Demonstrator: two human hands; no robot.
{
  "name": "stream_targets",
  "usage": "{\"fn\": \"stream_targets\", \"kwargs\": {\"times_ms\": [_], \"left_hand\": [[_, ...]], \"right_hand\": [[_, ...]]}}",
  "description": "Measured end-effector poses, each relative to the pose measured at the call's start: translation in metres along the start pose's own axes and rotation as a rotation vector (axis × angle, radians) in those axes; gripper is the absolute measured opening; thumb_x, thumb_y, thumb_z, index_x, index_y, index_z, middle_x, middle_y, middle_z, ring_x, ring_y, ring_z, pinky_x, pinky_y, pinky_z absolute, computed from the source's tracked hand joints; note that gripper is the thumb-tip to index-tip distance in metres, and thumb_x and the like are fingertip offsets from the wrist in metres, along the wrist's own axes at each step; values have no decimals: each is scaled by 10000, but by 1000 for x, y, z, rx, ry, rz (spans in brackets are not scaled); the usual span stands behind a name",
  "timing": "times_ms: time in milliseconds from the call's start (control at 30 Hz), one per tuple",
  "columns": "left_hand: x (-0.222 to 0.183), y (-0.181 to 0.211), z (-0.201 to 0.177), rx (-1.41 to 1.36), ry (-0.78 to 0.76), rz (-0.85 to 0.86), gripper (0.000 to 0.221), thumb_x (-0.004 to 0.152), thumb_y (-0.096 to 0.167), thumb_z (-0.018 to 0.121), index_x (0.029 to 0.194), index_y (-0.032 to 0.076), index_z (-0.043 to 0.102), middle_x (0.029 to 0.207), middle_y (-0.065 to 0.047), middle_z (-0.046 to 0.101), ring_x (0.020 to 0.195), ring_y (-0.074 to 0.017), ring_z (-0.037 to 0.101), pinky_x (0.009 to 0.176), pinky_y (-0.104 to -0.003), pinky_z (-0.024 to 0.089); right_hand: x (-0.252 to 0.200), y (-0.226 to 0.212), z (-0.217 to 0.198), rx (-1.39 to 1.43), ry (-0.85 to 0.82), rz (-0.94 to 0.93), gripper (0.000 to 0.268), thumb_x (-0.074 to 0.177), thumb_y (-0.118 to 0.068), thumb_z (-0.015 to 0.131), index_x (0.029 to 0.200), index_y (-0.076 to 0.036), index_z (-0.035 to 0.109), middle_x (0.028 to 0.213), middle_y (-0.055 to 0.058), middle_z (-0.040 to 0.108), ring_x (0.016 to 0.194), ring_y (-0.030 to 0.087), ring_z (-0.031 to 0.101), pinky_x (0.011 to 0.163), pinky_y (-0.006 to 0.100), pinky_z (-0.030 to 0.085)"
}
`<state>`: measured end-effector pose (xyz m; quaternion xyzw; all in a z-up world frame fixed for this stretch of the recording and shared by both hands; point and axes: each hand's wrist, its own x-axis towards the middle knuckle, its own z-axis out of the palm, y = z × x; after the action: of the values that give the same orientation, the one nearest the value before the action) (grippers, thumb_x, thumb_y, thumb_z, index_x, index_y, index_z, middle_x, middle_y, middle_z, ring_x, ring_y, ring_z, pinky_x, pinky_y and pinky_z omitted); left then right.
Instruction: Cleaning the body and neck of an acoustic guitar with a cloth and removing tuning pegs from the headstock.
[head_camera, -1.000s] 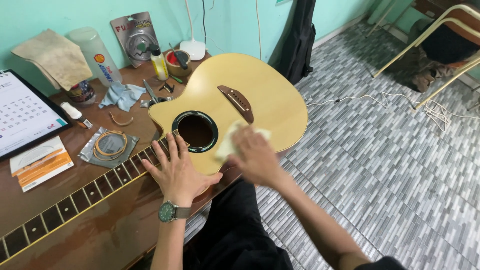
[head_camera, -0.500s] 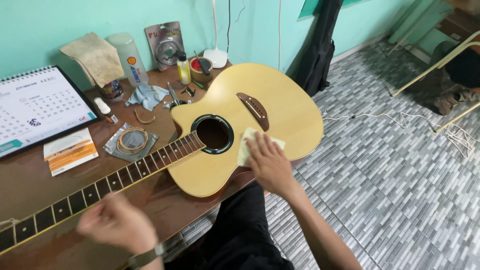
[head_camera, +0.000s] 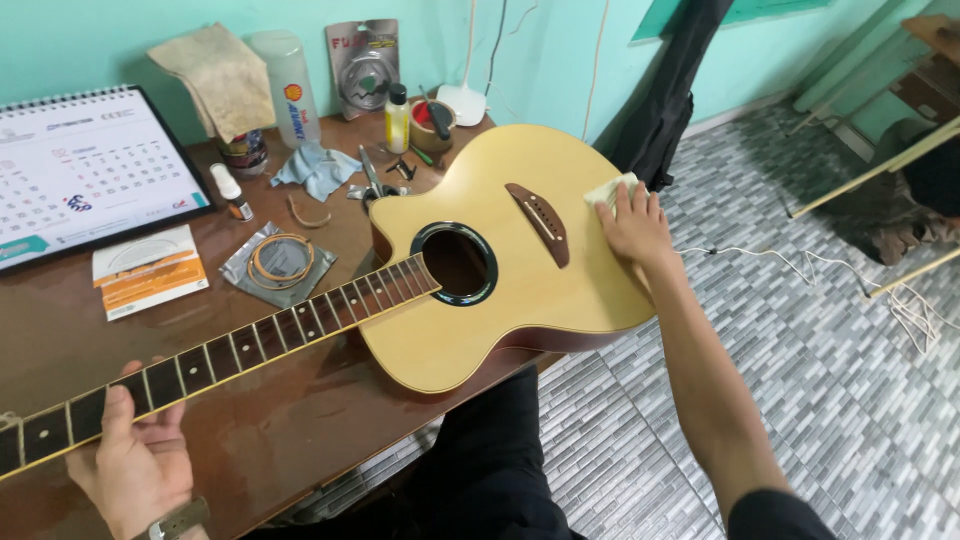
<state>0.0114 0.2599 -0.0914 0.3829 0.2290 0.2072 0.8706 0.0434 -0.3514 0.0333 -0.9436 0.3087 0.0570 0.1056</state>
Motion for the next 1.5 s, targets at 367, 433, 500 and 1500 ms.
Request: {"fn": "stream_targets", "kwargs": {"times_ms": [367, 433, 500, 1500], "left_hand": [[-10, 20, 1, 97, -166, -74, 313, 995, 186, 676, 1292, 207, 580, 1315, -102, 708, 1138, -224, 736, 959, -532, 626], [-13, 25, 2, 85, -211, -91, 237, 1000, 184, 659, 1233, 165, 617, 1324, -108, 702, 1149, -243, 728, 978, -533, 618], [-14, 27, 2, 79, -248, -95, 231, 1000, 183, 646, 1224, 135, 619, 1342, -115, 691, 1156, -241, 719, 985, -531, 617], [62, -32, -55, -193, -244, -219, 157, 957, 78, 707, 1074, 171, 755, 1056, -93, 771, 999, -344, 754, 958, -650, 564]], "right_hand": [[87, -165, 21, -92, -110, -301, 791, 996, -593, 178, 1663, -179, 76, 1733, 116, -40, 1594, 353, -39, 1281, 474, 7], [75, -188, 33, -93, -112, -363, 795, 984, -588, 188, 1663, -183, 97, 1732, 125, -26, 1593, 358, -36, 1277, 464, 10], [52, -206, 41, -138, -121, -506, 783, 1004, -593, 54, 1662, -170, 59, 1723, 141, -59, 1581, 377, -73, 1273, 486, -12], [-218, -178, 100, -119, 103, -950, 699, 1050, -339, 410, 1644, -40, 193, 1708, 183, 193, 1558, 430, 150, 1206, 534, 265]]}}
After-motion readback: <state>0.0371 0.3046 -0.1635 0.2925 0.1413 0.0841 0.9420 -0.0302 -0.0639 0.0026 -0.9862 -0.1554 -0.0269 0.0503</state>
